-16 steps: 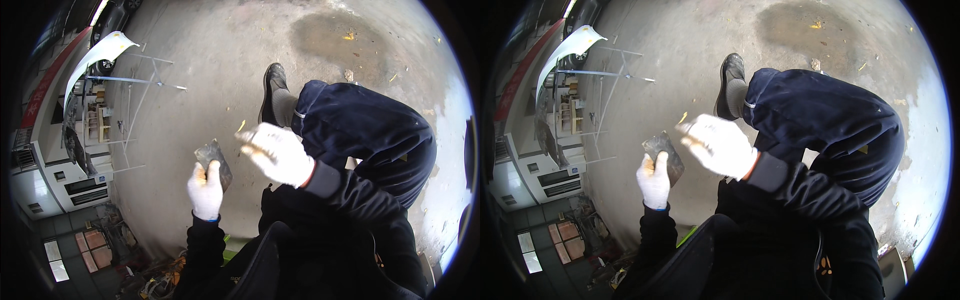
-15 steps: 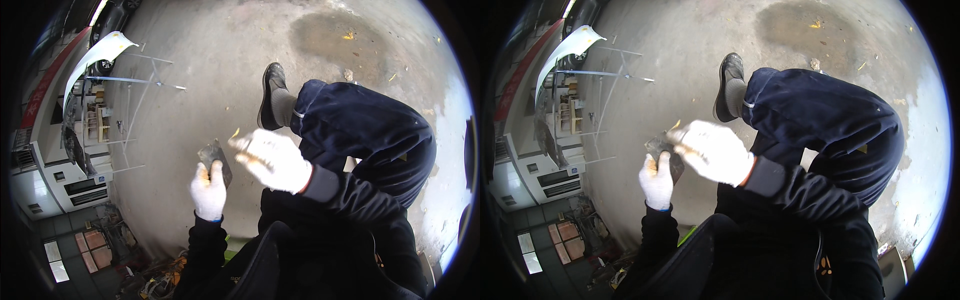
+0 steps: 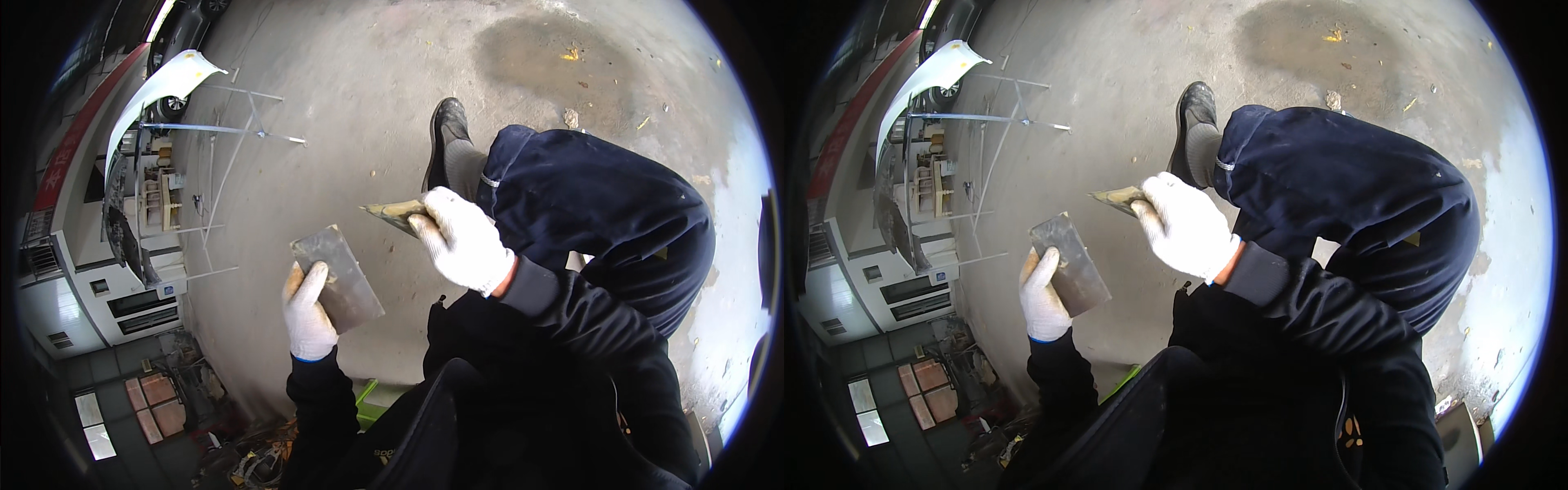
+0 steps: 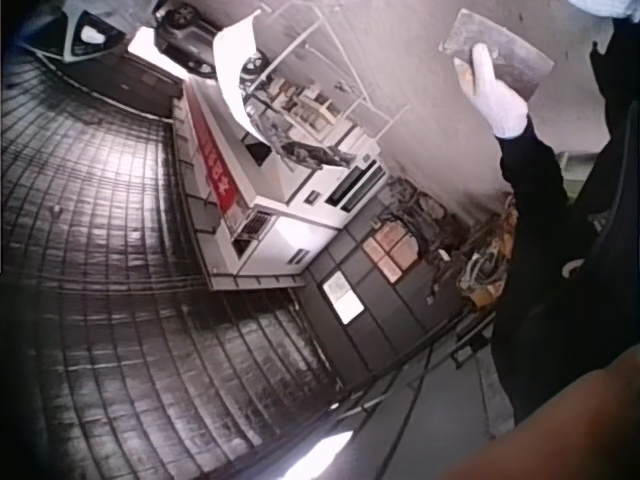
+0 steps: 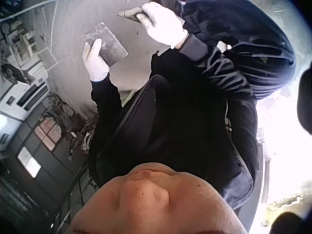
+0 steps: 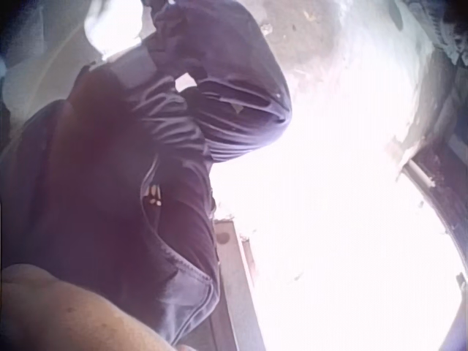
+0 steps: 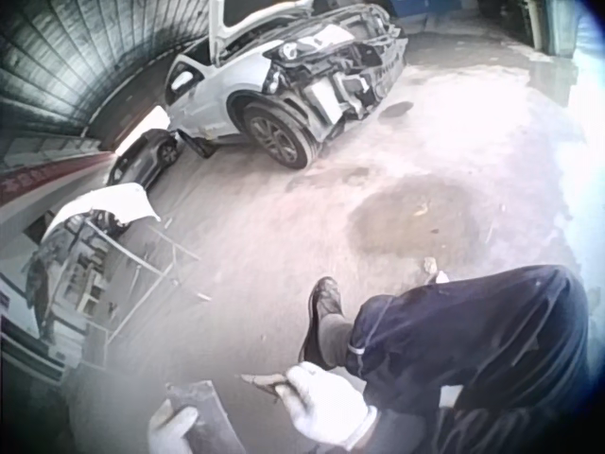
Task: The person applies yellow body filler to the side of a white car using two metal spreaders. They smooth the filler along the panel edge and then clean the spreaders by scraping them together.
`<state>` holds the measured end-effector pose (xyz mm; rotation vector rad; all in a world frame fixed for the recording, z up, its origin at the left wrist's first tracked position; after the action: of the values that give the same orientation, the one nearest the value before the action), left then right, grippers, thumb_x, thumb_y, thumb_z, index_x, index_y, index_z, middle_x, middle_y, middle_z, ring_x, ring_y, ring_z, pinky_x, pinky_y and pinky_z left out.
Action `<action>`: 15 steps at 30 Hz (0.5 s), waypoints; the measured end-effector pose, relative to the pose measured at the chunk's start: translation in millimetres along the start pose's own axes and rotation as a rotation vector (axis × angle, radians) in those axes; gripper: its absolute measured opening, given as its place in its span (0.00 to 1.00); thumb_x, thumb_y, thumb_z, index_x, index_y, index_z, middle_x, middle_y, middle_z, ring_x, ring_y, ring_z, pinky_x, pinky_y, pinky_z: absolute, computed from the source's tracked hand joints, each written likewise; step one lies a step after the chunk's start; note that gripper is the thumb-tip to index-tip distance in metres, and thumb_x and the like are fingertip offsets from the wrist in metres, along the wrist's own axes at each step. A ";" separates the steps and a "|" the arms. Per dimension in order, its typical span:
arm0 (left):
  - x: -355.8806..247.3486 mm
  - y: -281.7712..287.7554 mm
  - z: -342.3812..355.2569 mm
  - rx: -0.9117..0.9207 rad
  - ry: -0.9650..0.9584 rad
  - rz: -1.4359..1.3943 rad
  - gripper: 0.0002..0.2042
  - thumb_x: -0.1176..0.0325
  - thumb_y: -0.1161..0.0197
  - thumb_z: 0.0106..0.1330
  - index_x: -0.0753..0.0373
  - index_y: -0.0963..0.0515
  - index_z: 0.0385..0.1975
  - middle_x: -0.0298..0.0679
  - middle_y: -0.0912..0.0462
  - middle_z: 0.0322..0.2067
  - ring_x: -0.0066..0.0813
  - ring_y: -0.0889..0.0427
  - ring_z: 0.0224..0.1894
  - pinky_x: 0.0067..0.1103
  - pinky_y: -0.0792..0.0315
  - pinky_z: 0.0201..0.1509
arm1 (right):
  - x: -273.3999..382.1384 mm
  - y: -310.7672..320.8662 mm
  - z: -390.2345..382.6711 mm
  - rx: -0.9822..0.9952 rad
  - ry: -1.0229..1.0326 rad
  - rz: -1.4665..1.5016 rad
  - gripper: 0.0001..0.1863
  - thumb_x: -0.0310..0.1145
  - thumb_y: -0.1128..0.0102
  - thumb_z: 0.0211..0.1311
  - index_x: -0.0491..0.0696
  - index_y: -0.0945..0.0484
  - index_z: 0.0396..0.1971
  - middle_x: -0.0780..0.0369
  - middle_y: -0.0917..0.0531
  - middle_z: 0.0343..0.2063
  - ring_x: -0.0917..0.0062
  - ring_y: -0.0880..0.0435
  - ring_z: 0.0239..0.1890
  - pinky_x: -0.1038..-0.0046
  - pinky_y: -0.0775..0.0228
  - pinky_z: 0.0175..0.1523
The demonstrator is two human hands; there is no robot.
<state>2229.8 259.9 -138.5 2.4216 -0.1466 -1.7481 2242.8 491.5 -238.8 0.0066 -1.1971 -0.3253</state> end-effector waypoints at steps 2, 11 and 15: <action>-8.3 -3.8 -2.0 0.019 0.067 -0.135 0.13 0.69 0.45 0.73 0.65 0.22 0.53 0.37 0.17 0.43 0.28 0.17 0.44 0.24 0.24 0.53 | 12.9 4.4 -3.1 -0.021 0.176 0.070 0.09 0.28 0.36 0.63 0.44 0.21 0.41 0.55 0.20 0.32 0.59 0.19 0.31 0.65 0.24 0.38; -4.3 0.3 -2.5 0.069 0.263 -0.314 0.12 0.61 0.48 0.79 0.62 0.25 0.49 0.36 0.20 0.32 0.28 0.22 0.23 0.24 0.26 0.25 | 18.3 2.2 -4.6 0.065 0.325 -0.137 0.23 0.24 0.38 0.57 0.48 0.17 0.54 0.59 0.17 0.39 0.63 0.18 0.39 0.66 0.24 0.44; 18.6 5.7 -0.5 0.391 0.370 -0.655 0.16 0.59 0.53 0.81 0.65 0.27 0.55 0.38 0.22 0.27 0.28 0.28 0.16 0.24 0.34 0.16 | 15.8 13.8 6.7 -0.045 0.452 -0.107 0.20 0.28 0.42 0.64 0.45 0.20 0.57 0.57 0.16 0.42 0.62 0.17 0.41 0.65 0.24 0.48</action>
<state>2236.2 251.3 -154.7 3.3089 0.4380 -1.5238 2245.2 501.8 -219.5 0.1002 -0.7422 -0.4195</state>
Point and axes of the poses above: each hand's wrist, its own z-axis towards the middle knuckle, its own y-axis out of the back of the hand, x = y × z, the point moved 1 cm from there along z, towards the middle knuckle
